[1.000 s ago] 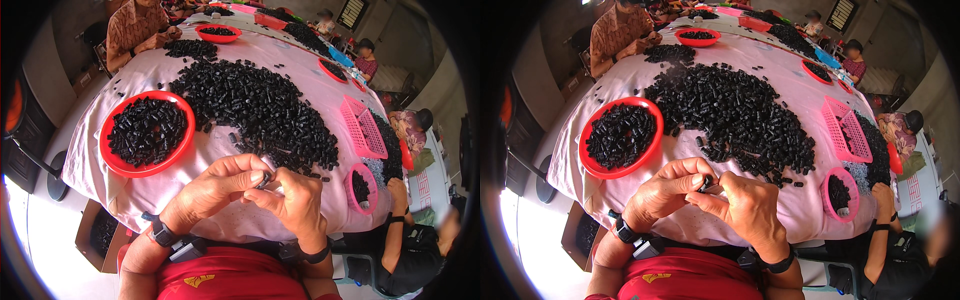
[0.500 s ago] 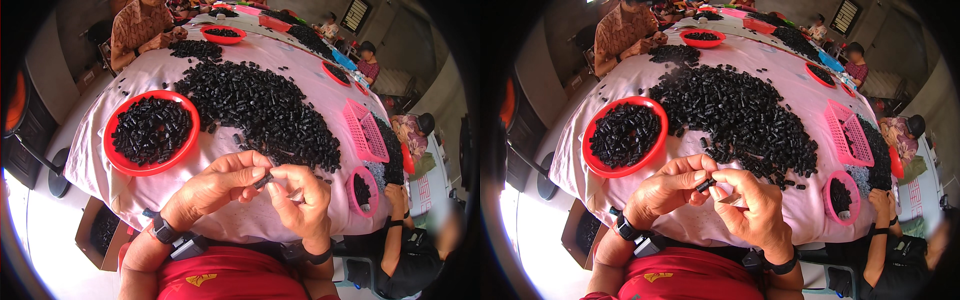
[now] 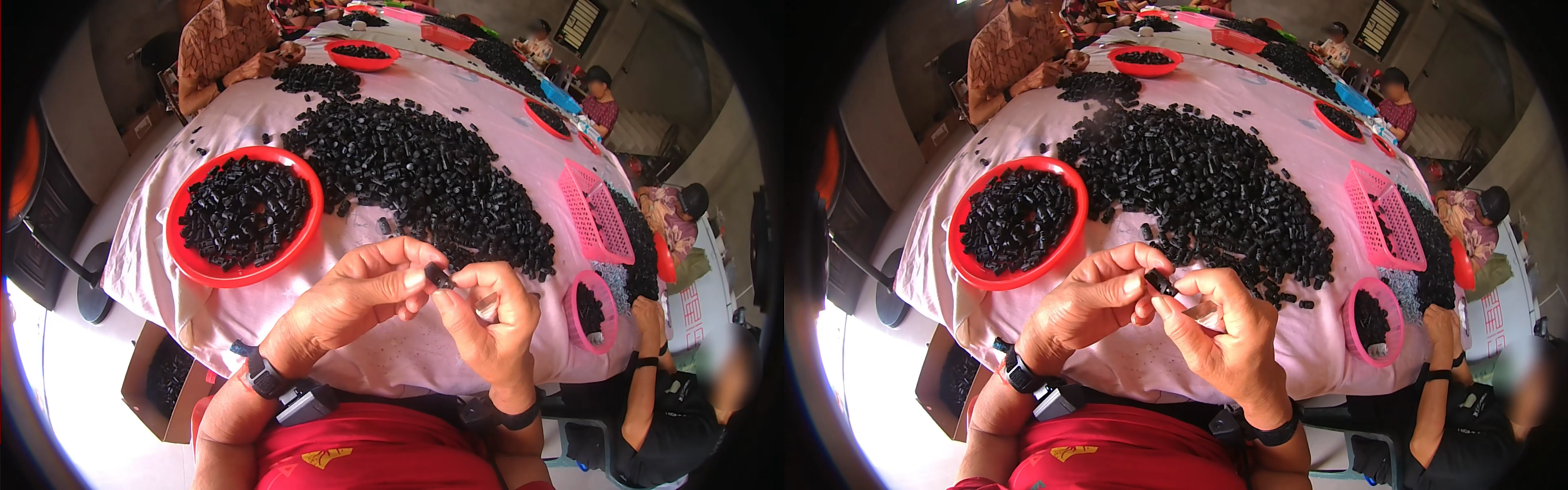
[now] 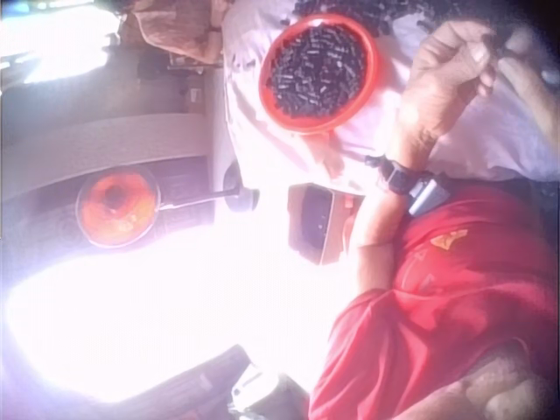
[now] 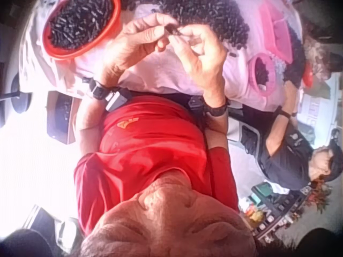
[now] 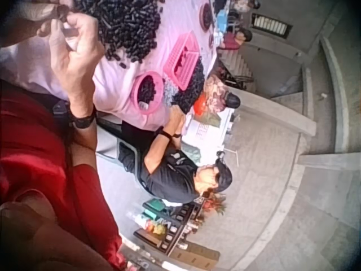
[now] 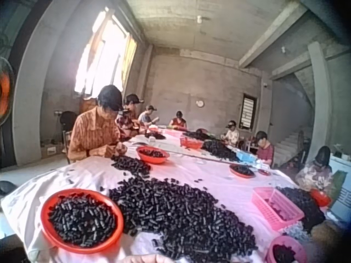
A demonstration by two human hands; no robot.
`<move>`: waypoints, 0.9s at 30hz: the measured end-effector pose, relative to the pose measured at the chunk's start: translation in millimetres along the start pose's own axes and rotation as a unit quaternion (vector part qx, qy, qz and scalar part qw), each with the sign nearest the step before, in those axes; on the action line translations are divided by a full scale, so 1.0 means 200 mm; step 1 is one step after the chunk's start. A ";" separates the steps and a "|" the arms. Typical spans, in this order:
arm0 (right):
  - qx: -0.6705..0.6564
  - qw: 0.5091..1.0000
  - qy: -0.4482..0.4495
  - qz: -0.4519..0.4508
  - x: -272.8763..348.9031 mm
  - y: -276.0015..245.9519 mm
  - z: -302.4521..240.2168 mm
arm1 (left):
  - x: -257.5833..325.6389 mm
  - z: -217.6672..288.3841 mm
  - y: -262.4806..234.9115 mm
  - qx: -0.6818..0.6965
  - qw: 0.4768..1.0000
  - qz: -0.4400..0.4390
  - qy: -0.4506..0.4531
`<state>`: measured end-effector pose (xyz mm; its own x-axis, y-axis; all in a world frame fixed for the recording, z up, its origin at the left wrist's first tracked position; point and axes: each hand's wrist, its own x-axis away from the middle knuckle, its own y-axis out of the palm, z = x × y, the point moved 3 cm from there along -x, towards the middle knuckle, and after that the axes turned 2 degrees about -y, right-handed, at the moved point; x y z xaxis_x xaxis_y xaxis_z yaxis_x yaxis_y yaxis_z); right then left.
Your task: Manually assembling small black plastic components by hand at a workbench.
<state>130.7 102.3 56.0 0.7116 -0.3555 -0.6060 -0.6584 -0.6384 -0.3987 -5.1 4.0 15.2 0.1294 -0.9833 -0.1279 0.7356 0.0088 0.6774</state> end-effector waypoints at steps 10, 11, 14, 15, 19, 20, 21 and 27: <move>0.099 0.992 -0.074 -0.012 -0.01 0.04 -0.01 | -0.01 -0.02 -0.02 -0.031 1.000 0.004 0.000; 0.113 0.991 -0.065 -0.011 -0.01 0.04 -0.01 | 0.00 -0.01 -0.01 -0.032 0.999 -0.006 0.000; 0.137 0.990 -0.026 -0.029 -0.01 0.03 -0.01 | 0.00 -0.01 -0.01 -0.044 0.999 -0.024 -0.005; 0.138 0.990 -0.025 -0.028 -0.01 0.03 -0.01 | 0.00 -0.01 -0.01 -0.054 0.998 -0.037 -0.009; 0.156 0.987 -0.015 -0.025 -0.01 0.02 0.01 | -0.01 -0.01 0.00 -0.061 0.997 -0.042 -0.006; 0.161 0.987 -0.013 -0.022 -0.01 0.03 0.01 | -0.01 -0.01 0.00 -0.062 0.997 -0.042 -0.003; 0.161 0.987 -0.013 -0.022 -0.01 0.02 0.02 | -0.01 -0.01 0.00 -0.063 0.997 -0.043 -0.001; 0.199 0.979 -0.019 -0.030 0.00 0.02 0.04 | -0.01 -0.02 0.00 -0.079 0.996 -0.046 -0.007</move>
<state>126.0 105.7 48.9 0.7477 -0.2953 -0.5948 -0.6641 -0.3381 -0.6669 -3.7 6.3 12.6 0.0475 -0.9838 -0.1727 0.8393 -0.0544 0.5410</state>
